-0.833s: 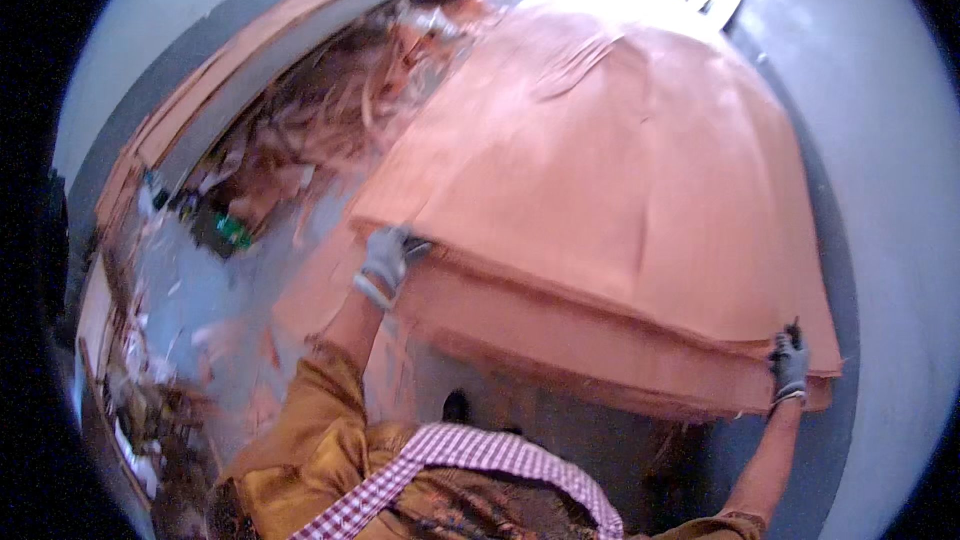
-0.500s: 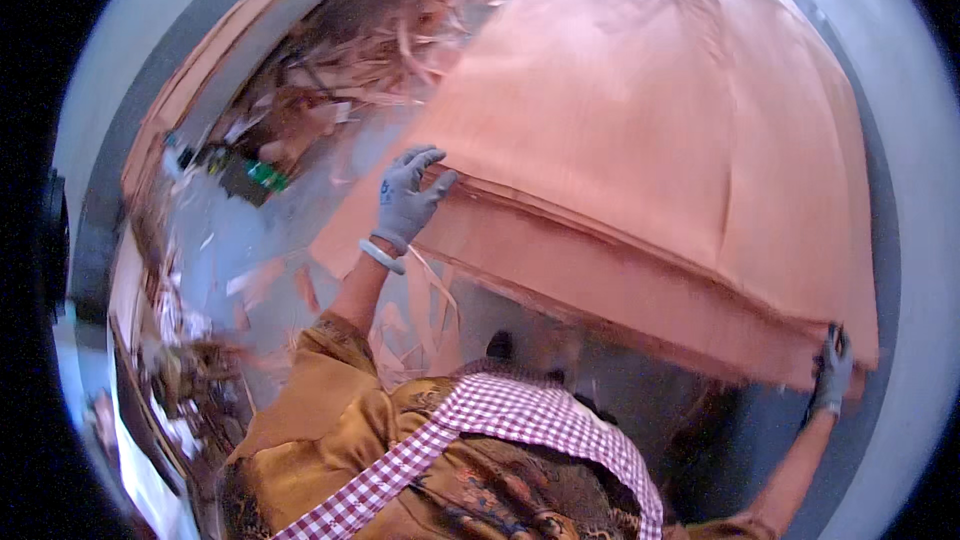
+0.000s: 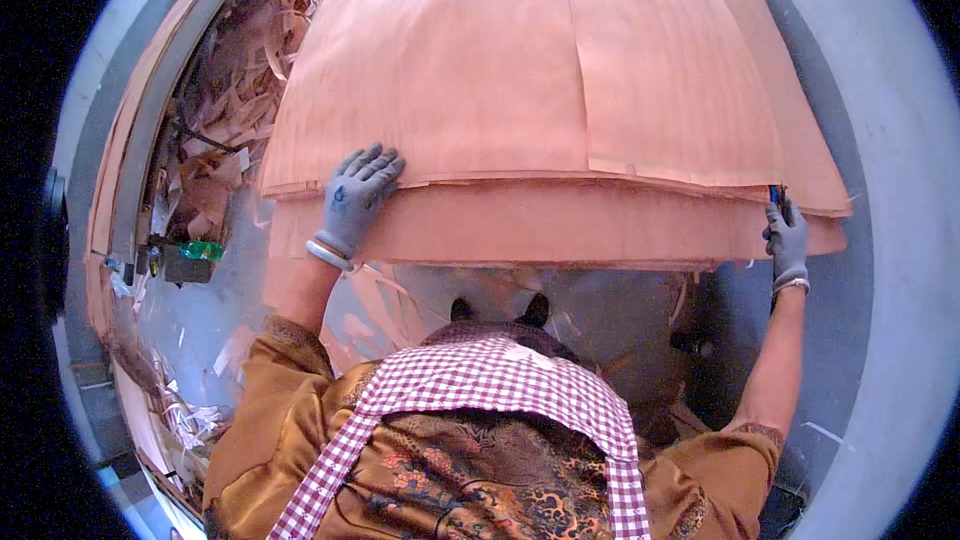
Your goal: The person cuts a large sheet of wood veneer using a utility knife, uses a measuring tape to mark segments, and stacks the cut pieces on top of each other.
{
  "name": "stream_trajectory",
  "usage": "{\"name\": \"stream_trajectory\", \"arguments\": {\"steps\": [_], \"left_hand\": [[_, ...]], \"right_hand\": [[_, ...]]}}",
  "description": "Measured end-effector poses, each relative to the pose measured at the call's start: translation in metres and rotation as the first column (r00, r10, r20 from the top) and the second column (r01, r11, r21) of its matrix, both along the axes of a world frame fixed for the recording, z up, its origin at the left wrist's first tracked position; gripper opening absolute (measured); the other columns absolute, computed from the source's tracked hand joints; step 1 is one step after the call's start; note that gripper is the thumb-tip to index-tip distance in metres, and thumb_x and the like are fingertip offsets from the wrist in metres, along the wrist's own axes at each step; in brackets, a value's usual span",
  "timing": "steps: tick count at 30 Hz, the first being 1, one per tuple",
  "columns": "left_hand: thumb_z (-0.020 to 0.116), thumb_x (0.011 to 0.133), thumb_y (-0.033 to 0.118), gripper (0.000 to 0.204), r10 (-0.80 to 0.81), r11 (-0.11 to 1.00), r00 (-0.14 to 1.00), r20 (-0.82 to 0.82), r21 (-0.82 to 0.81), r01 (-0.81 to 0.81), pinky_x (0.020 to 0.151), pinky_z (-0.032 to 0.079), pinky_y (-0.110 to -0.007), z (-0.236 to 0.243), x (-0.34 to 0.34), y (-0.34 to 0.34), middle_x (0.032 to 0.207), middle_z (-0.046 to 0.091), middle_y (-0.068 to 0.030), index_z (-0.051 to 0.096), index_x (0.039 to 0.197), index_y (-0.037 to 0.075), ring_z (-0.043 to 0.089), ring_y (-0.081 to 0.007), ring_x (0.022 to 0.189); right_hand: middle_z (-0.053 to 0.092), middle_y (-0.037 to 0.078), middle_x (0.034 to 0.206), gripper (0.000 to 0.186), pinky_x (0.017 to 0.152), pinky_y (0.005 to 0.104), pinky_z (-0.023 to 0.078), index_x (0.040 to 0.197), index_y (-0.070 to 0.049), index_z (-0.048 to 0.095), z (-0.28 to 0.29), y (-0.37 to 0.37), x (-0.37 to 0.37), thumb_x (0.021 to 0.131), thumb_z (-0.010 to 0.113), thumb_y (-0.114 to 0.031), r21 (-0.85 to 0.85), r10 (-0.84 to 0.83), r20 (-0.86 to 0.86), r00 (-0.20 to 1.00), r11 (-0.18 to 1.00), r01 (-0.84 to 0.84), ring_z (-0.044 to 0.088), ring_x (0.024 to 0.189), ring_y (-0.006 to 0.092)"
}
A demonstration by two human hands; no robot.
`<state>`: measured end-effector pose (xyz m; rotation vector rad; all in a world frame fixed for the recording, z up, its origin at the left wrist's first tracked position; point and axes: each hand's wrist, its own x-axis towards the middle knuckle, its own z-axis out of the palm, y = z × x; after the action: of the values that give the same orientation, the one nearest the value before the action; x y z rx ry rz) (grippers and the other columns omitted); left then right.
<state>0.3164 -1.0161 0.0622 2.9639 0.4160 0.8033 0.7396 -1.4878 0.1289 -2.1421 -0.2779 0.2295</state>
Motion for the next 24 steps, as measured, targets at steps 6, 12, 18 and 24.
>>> {"name": "stream_trajectory", "arguments": {"steps": [6, 12, 18, 24], "left_hand": [[0.065, 0.077, 0.022, 0.029, 0.023, 0.983, 0.999, 0.042, -0.181, -0.016, 0.092, 0.043, -0.041, 0.013, -0.001, -0.007, 0.108, 0.065, -0.0101, 0.065, 0.102, 0.008, 0.059, -0.0277, 0.103], [0.068, 0.075, 0.023, 0.030, -0.073, 0.997, 0.993, 0.090, 0.039, 0.070, 0.080, 0.045, -0.039, 0.050, 0.086, -0.053, 0.108, 0.063, -0.0064, 0.063, 0.102, 0.012, 0.059, -0.0261, 0.093], [0.065, 0.075, 0.017, 0.029, -0.199, 0.979, 0.978, -0.066, 0.027, 0.201, 0.073, 0.045, -0.038, 0.024, 0.091, -0.051, 0.104, 0.062, -0.0017, 0.062, 0.104, 0.015, 0.059, -0.0223, 0.087], [0.061, 0.074, 0.014, 0.029, -0.215, 0.967, 0.975, 0.058, 0.152, 0.205, 0.072, 0.046, -0.038, 0.020, 0.093, -0.062, 0.104, 0.062, -0.0043, 0.062, 0.104, 0.014, 0.059, -0.0236, 0.088]], "right_hand": [[0.048, -0.004, 0.067, 0.035, 0.037, 0.0216, 0.032, 0.115, -0.008, 0.057, -0.008, -0.022, 0.010, 0.086, 0.064, -0.026, -0.019, 0.020, 0.030, 0.999, 1.000, -0.020, 0.044, 0.047, 0.0050], [0.052, -0.001, 0.074, 0.041, 0.042, 0.0204, 0.035, 0.127, -0.014, 0.053, -0.009, -0.014, 0.015, 0.087, 0.059, -0.018, -0.046, 0.062, 0.199, 0.978, 0.997, -0.054, 0.045, 0.054, 0.0054], [0.055, -0.005, 0.083, 0.048, 0.047, 0.0184, 0.037, 0.135, -0.022, 0.047, -0.009, -0.014, 0.022, 0.090, 0.053, -0.009, -0.032, 0.135, 0.137, 0.981, 0.991, -0.132, 0.045, 0.059, 0.0040], [0.057, -0.004, 0.090, 0.045, 0.050, 0.0173, 0.038, 0.135, -0.017, 0.048, -0.021, -0.026, 0.034, 0.091, 0.053, -0.009, 0.032, 0.198, 0.164, 0.966, 0.978, -0.206, 0.044, 0.061, 0.0034]]}}
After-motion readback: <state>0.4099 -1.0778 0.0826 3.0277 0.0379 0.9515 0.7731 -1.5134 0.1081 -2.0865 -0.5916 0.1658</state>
